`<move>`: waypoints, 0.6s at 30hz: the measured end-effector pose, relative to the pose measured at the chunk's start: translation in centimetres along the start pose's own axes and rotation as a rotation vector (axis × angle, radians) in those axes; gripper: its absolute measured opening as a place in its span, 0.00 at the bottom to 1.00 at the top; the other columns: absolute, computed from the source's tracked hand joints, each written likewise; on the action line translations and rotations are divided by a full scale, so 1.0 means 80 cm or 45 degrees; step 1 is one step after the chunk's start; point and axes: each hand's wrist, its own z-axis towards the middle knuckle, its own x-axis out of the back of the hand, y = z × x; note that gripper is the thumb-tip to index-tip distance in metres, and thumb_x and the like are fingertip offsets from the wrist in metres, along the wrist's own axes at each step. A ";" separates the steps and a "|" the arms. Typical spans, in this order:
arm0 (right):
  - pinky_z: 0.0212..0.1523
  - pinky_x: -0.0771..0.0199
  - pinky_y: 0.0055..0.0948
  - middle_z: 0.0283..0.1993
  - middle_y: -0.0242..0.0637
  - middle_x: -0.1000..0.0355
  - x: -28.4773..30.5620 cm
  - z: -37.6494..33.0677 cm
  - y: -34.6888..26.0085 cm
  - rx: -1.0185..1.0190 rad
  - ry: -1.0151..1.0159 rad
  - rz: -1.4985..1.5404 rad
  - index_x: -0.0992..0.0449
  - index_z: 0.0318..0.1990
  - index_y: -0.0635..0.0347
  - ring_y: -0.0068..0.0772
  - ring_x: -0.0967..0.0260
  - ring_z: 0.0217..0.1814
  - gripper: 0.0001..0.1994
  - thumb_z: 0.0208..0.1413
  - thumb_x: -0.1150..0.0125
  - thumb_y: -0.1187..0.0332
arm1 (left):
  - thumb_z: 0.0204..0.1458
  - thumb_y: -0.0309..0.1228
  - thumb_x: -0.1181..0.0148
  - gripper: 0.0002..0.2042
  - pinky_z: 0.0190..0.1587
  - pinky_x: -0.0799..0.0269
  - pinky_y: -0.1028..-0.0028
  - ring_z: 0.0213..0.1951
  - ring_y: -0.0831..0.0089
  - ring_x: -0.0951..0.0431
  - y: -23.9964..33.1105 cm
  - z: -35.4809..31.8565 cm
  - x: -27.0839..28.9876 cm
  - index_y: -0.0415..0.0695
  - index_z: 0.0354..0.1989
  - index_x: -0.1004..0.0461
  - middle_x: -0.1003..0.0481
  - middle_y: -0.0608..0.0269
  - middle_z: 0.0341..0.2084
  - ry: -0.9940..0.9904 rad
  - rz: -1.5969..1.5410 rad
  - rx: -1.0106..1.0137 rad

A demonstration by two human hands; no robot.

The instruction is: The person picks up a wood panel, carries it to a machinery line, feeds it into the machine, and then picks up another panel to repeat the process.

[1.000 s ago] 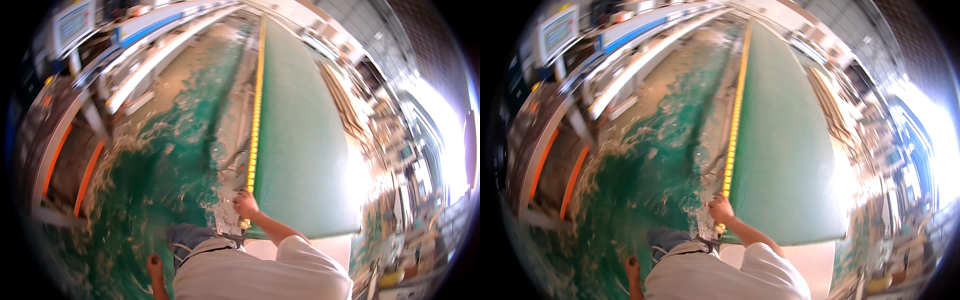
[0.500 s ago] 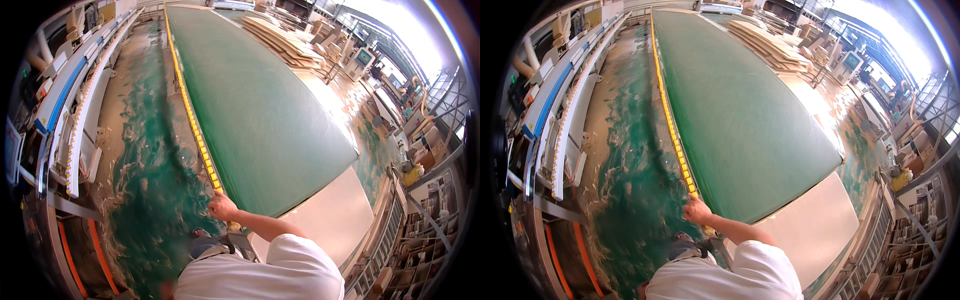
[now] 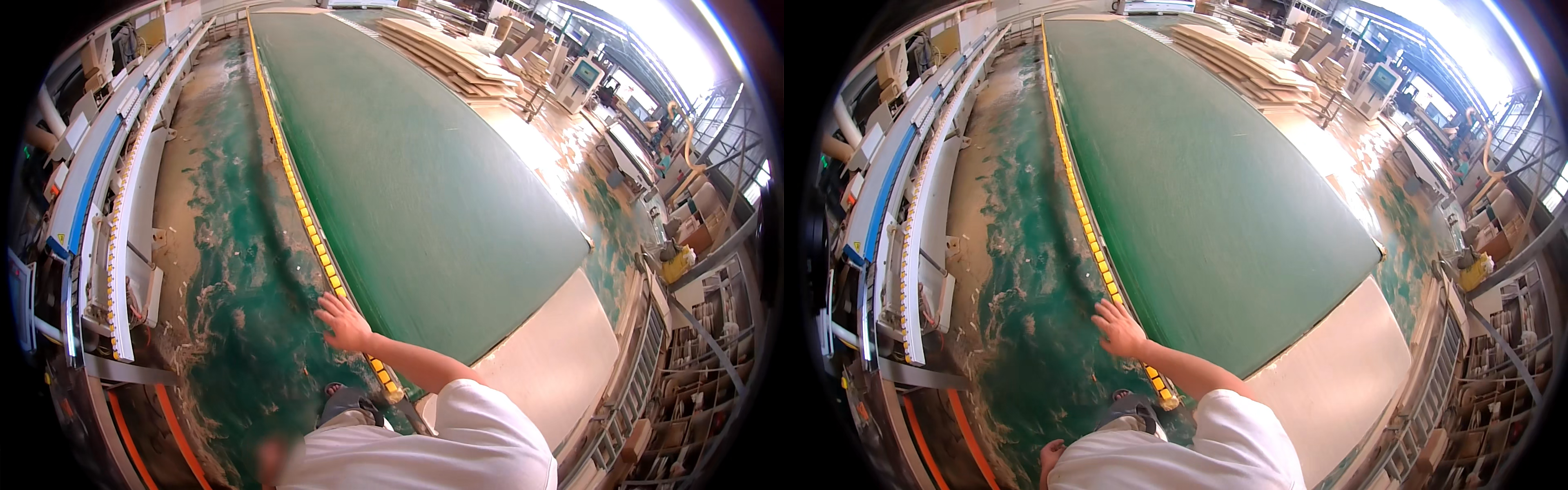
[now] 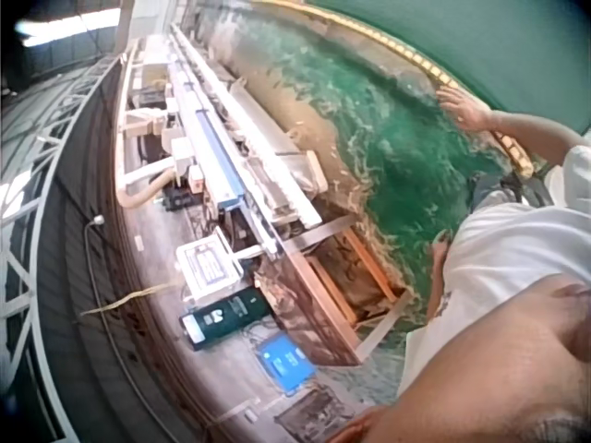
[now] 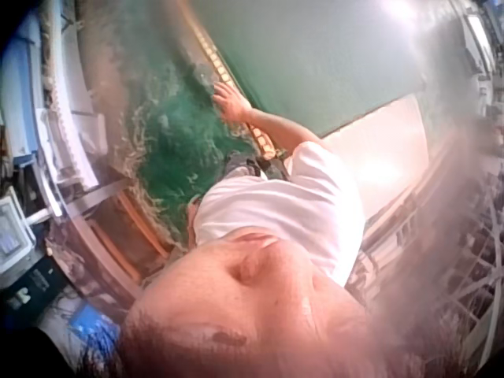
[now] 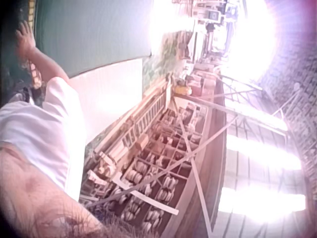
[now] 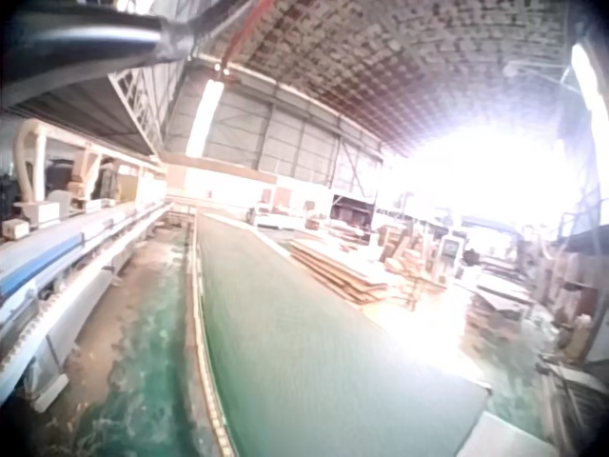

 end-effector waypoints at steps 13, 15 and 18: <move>0.78 0.63 0.54 0.79 0.46 0.56 -0.038 -0.088 -0.082 -0.673 0.062 -0.378 0.44 0.72 0.64 0.45 0.65 0.83 0.37 0.52 0.43 0.67 | 0.50 0.20 0.44 0.13 0.34 0.25 0.67 0.32 0.64 0.21 -0.081 0.034 0.107 0.39 0.44 0.23 0.21 0.56 0.31 -0.034 0.533 -0.521; 0.78 0.61 0.53 0.79 0.46 0.55 -0.042 -0.127 -0.113 -0.689 0.135 -0.407 0.42 0.71 0.62 0.45 0.64 0.83 0.37 0.50 0.43 0.69 | 0.51 0.26 0.45 0.07 0.32 0.26 0.61 0.30 0.58 0.23 -0.102 0.038 0.119 0.43 0.37 0.23 0.23 0.54 0.28 0.101 0.389 -0.476; 0.77 0.59 0.52 0.78 0.48 0.53 -0.052 -0.196 -0.158 -0.779 0.175 -0.481 0.39 0.70 0.58 0.47 0.60 0.82 0.37 0.46 0.42 0.71 | 0.49 0.19 0.50 0.16 0.29 0.27 0.68 0.30 0.65 0.24 -0.135 0.037 0.133 0.41 0.47 0.26 0.23 0.57 0.34 0.031 0.295 -0.351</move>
